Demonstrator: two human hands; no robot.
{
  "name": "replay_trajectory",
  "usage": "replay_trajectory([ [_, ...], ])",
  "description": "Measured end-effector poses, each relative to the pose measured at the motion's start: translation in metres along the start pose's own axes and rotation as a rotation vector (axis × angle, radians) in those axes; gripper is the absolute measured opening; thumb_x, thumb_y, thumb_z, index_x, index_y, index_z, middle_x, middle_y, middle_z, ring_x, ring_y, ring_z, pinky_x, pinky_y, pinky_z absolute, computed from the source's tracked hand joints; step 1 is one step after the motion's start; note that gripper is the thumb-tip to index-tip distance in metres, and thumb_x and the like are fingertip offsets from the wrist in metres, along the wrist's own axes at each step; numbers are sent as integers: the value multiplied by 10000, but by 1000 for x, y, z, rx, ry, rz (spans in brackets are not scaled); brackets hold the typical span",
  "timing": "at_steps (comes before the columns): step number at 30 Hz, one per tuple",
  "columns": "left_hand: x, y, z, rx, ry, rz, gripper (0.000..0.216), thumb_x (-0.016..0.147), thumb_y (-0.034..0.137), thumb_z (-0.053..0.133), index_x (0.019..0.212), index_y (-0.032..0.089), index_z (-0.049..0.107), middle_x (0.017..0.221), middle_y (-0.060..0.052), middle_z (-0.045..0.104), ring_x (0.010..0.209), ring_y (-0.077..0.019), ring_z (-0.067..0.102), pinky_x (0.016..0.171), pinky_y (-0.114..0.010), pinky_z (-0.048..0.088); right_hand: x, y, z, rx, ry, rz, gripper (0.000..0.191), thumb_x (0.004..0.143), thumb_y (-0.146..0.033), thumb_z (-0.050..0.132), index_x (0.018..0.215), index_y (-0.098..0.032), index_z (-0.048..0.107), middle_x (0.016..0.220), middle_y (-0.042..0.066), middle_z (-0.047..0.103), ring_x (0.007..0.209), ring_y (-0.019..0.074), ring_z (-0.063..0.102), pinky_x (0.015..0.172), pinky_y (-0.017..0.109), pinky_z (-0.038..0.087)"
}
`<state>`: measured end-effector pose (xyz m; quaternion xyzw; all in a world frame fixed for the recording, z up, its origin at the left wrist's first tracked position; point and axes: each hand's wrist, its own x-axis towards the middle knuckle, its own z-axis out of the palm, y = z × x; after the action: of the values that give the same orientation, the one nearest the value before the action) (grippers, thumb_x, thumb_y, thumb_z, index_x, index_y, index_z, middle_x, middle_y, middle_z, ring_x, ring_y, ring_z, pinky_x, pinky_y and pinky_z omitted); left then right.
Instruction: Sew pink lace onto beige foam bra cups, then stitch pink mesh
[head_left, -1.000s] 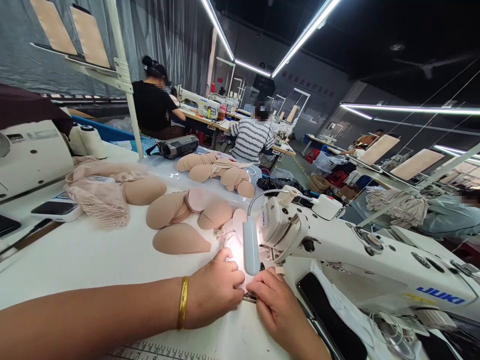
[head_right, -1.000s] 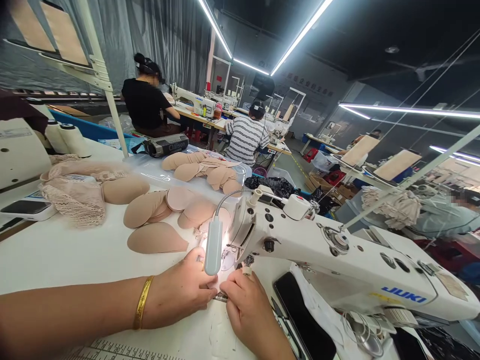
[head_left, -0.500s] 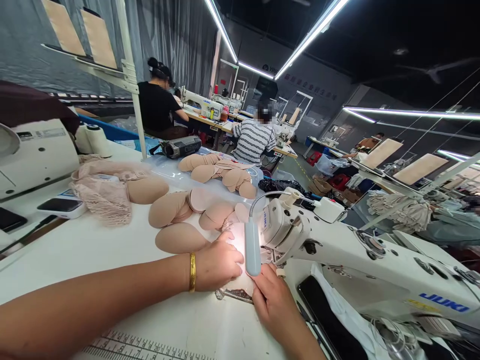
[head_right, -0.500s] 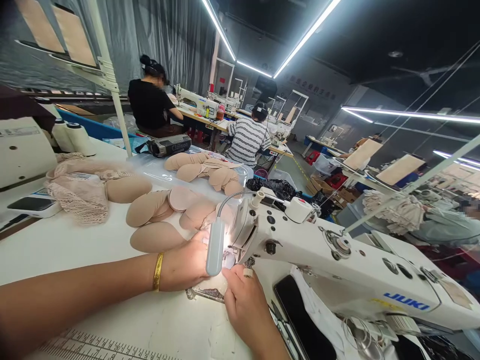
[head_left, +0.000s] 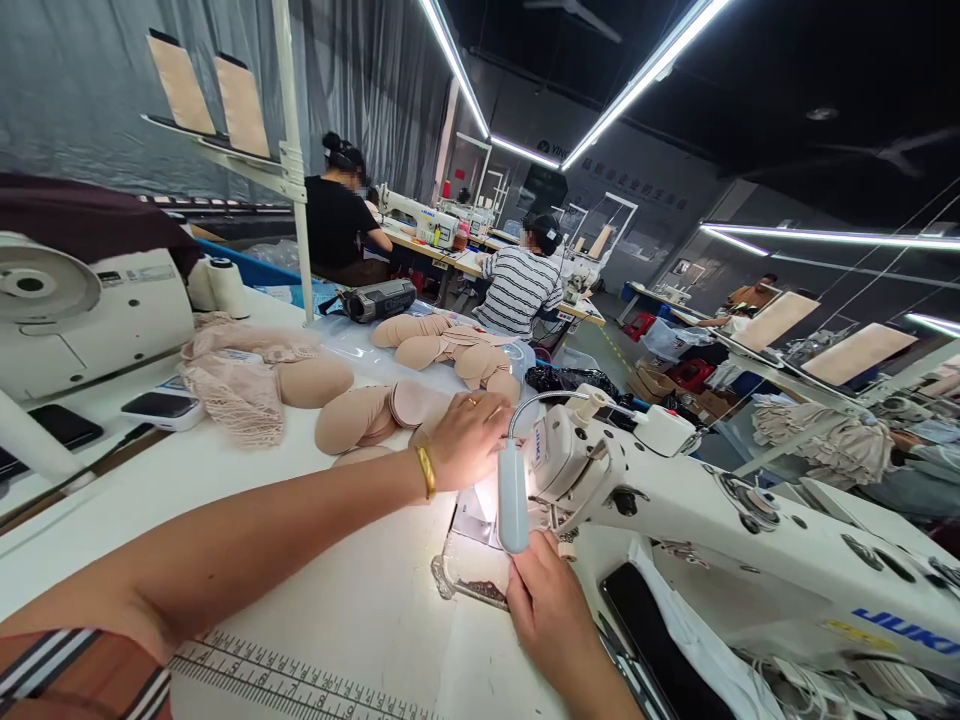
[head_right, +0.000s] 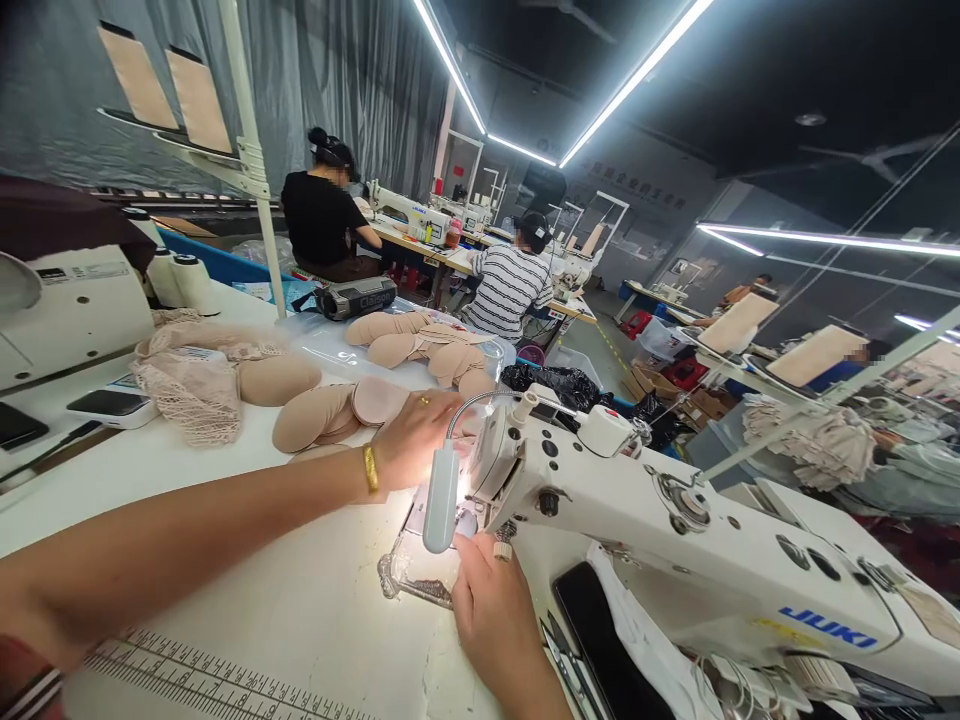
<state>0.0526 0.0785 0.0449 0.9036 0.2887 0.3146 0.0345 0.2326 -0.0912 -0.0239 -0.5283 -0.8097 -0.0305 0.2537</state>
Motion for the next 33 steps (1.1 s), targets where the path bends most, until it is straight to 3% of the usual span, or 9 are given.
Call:
replay_trajectory([
  [4,35,-6,11,-181,-31,-186,32,810,152,714,803,183,710,887,-40,721,913,-263,638,974,-475,397,1,-1,0,-5,8,8,299,981,-66,358,1090,-215,594,844,44,560,739,228,542,612,333,391],
  [7,53,-21,13,-237,56,-320,217,908,247,631,709,163,649,641,2,622,669,-186,584,778,-364,452,0,-1,0,-6,11,13,297,992,-77,355,1092,-212,600,850,44,558,738,228,537,619,333,391],
  [10,60,-36,-10,-262,206,-402,280,983,313,505,771,160,606,691,-19,620,668,-182,572,645,-296,435,-1,1,0,15,-12,22,302,998,-84,353,1103,-211,606,863,46,566,742,227,534,615,326,391],
  [13,45,-36,-49,-237,347,-391,231,993,290,449,846,167,578,832,-52,656,808,-204,608,712,-304,466,-2,1,0,42,-18,26,316,1002,-81,362,1133,-219,614,906,54,591,792,233,546,643,325,417],
  [17,-16,-5,-71,-71,263,-69,104,944,194,525,857,180,582,1046,-68,699,1028,-240,624,936,-373,447,-1,2,1,64,-14,31,318,1007,-84,376,1145,-222,628,923,57,603,819,234,559,667,328,444],
  [20,-70,22,-49,146,-207,276,111,825,96,600,771,185,560,810,-39,663,748,-214,603,724,-352,454,-2,4,2,67,-20,31,315,1008,-96,379,1143,-207,641,926,67,608,828,241,568,680,338,461],
  [22,-93,32,-29,186,-358,354,166,779,105,666,722,192,536,754,-25,641,699,-212,591,624,-347,420,-2,4,2,75,-15,31,329,1002,-93,385,1175,-202,643,948,74,622,843,245,576,692,344,471],
  [28,-87,33,3,158,-330,389,227,711,30,682,697,195,526,748,-25,654,699,-212,592,593,-332,388,-1,4,-2,98,-34,56,325,980,-90,414,1157,-216,655,960,71,619,853,243,582,706,343,473],
  [33,-80,32,24,77,-216,292,108,859,104,635,810,197,612,803,-59,664,805,-237,608,724,-329,468,0,4,-2,100,-23,56,287,972,-84,412,1070,-229,639,919,55,605,814,233,565,663,327,444],
])
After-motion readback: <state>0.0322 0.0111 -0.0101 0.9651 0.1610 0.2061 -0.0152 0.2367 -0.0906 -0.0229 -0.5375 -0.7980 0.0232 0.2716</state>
